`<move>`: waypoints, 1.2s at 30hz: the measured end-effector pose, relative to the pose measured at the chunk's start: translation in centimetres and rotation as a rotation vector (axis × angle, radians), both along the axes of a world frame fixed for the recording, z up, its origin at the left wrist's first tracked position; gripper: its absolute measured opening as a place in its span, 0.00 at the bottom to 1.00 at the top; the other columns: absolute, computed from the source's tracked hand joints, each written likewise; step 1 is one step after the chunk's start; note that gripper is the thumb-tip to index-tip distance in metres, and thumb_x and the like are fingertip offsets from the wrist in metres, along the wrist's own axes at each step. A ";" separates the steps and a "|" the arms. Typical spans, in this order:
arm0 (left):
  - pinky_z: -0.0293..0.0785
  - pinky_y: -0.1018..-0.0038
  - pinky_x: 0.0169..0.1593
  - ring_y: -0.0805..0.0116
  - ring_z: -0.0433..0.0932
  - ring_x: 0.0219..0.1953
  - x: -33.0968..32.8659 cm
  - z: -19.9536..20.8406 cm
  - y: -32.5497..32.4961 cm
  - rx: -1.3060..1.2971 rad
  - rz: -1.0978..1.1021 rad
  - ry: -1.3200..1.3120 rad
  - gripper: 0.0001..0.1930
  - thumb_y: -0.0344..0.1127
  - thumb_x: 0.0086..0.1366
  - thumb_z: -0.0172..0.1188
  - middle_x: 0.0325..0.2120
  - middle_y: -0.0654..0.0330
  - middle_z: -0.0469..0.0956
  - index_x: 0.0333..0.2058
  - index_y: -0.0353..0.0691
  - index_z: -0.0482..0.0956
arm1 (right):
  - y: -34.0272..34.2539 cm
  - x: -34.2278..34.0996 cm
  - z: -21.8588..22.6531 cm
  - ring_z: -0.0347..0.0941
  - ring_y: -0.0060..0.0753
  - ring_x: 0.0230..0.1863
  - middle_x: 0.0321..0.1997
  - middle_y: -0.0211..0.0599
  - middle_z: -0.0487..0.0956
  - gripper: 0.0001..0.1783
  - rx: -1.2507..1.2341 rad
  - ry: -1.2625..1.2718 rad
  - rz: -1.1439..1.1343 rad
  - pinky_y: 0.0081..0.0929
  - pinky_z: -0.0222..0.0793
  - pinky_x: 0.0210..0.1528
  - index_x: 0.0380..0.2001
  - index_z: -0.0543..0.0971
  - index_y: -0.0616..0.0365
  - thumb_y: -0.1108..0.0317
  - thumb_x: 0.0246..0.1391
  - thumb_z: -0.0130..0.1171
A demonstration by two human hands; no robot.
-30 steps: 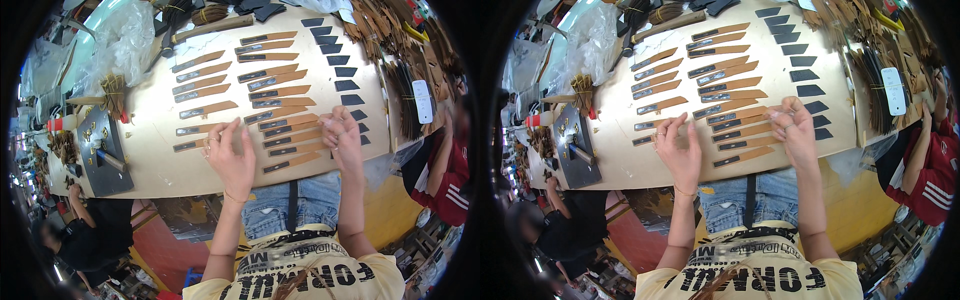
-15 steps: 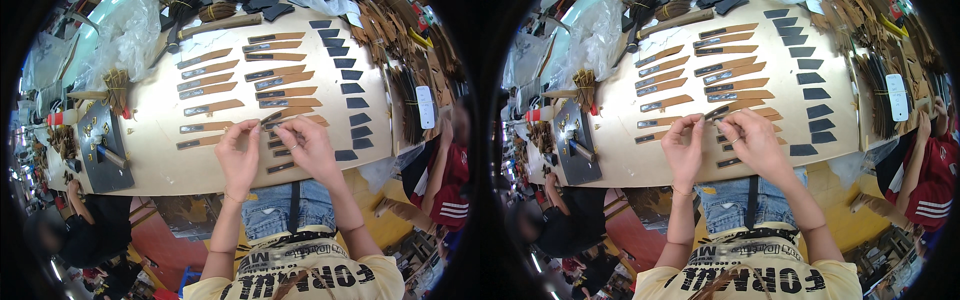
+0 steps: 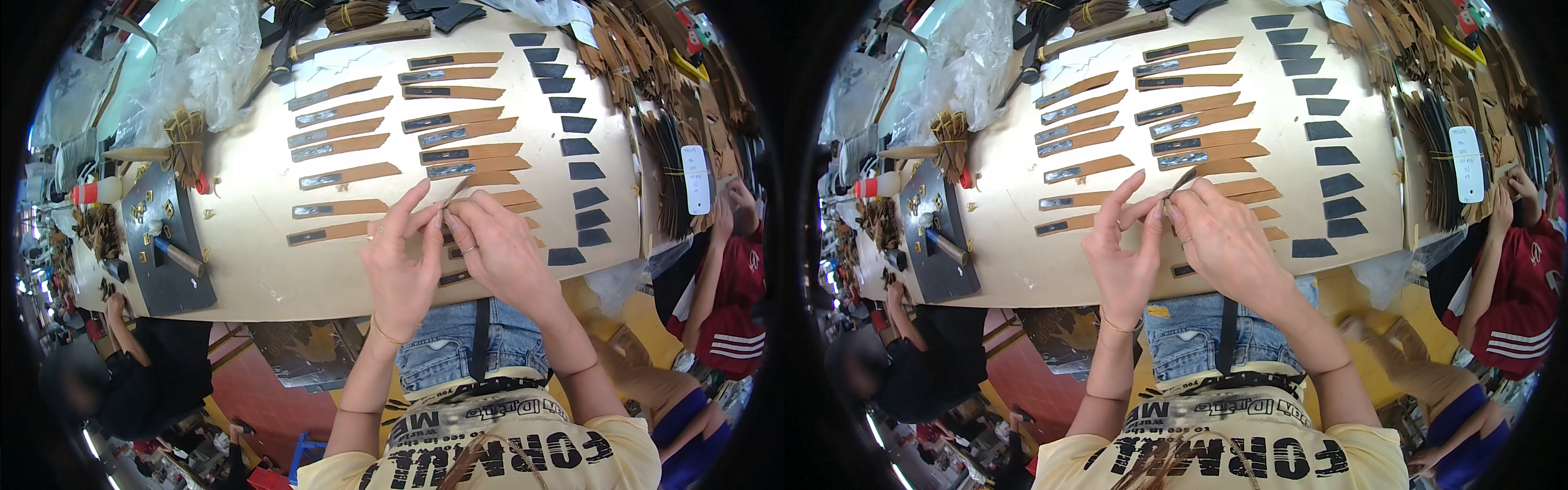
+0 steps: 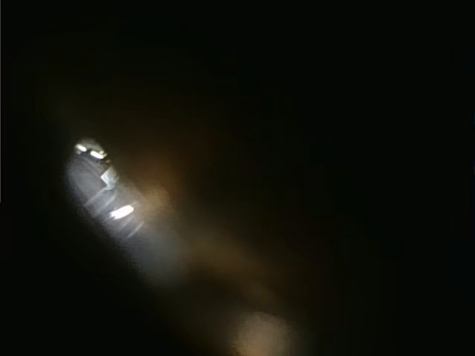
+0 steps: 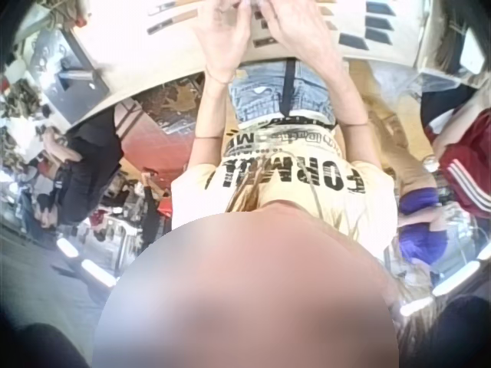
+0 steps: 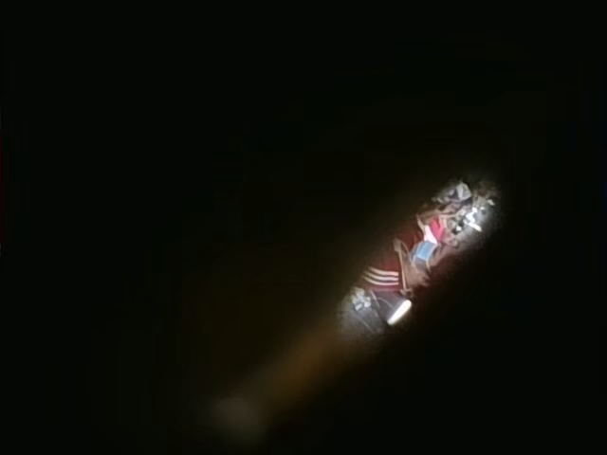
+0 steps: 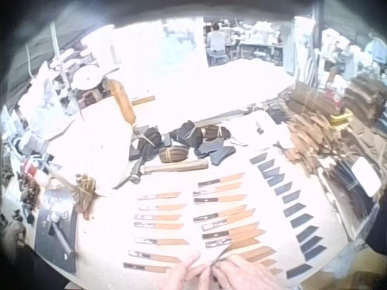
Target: The person repeatedly picks up small black and brown leather pieces from a table, aligns them, and places them into rows. They handle the pieces one at a time, occasionally adjusting their positions to maintain alignment.
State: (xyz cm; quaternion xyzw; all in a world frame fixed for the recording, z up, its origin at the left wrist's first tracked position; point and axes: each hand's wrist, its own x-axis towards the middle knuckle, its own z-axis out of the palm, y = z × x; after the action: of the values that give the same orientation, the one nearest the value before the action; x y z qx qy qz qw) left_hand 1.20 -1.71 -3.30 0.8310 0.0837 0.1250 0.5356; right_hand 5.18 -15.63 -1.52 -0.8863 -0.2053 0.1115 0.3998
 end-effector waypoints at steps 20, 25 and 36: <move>0.73 0.77 0.38 0.74 0.78 0.29 0.3 -1.5 0.4 -0.111 0.147 0.033 0.06 0.22 0.62 0.62 0.29 0.59 0.81 0.37 0.35 0.76 | -3.3 0.4 -2.0 0.73 0.40 0.24 0.25 0.42 0.74 0.07 0.056 -0.030 -0.308 0.34 0.70 0.30 0.29 0.79 0.62 0.68 0.55 0.59; 0.73 0.77 0.37 0.74 0.77 0.29 0.6 -2.5 0.4 -0.085 0.153 0.071 0.05 0.23 0.62 0.62 0.28 0.60 0.81 0.36 0.34 0.76 | -6.9 1.2 -2.3 0.68 0.24 0.24 0.21 0.31 0.71 0.08 0.200 0.030 -0.525 0.25 0.64 0.29 0.28 0.77 0.63 0.70 0.57 0.52; 0.72 0.82 0.38 0.81 0.74 0.31 1.3 -2.2 -0.2 -0.164 0.137 0.099 0.04 0.23 0.64 0.61 0.28 0.63 0.80 0.37 0.31 0.78 | -3.6 1.5 -3.0 0.74 0.44 0.28 0.31 0.42 0.74 0.15 -0.131 -0.211 -0.234 0.38 0.70 0.31 0.33 0.75 0.59 0.57 0.61 0.59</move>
State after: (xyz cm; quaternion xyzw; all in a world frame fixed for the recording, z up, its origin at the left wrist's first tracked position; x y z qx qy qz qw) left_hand 2.46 -1.90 -5.47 0.7819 0.1767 0.1128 0.5871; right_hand 6.68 -19.23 -4.56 -0.9351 -0.1338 -0.0162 0.3277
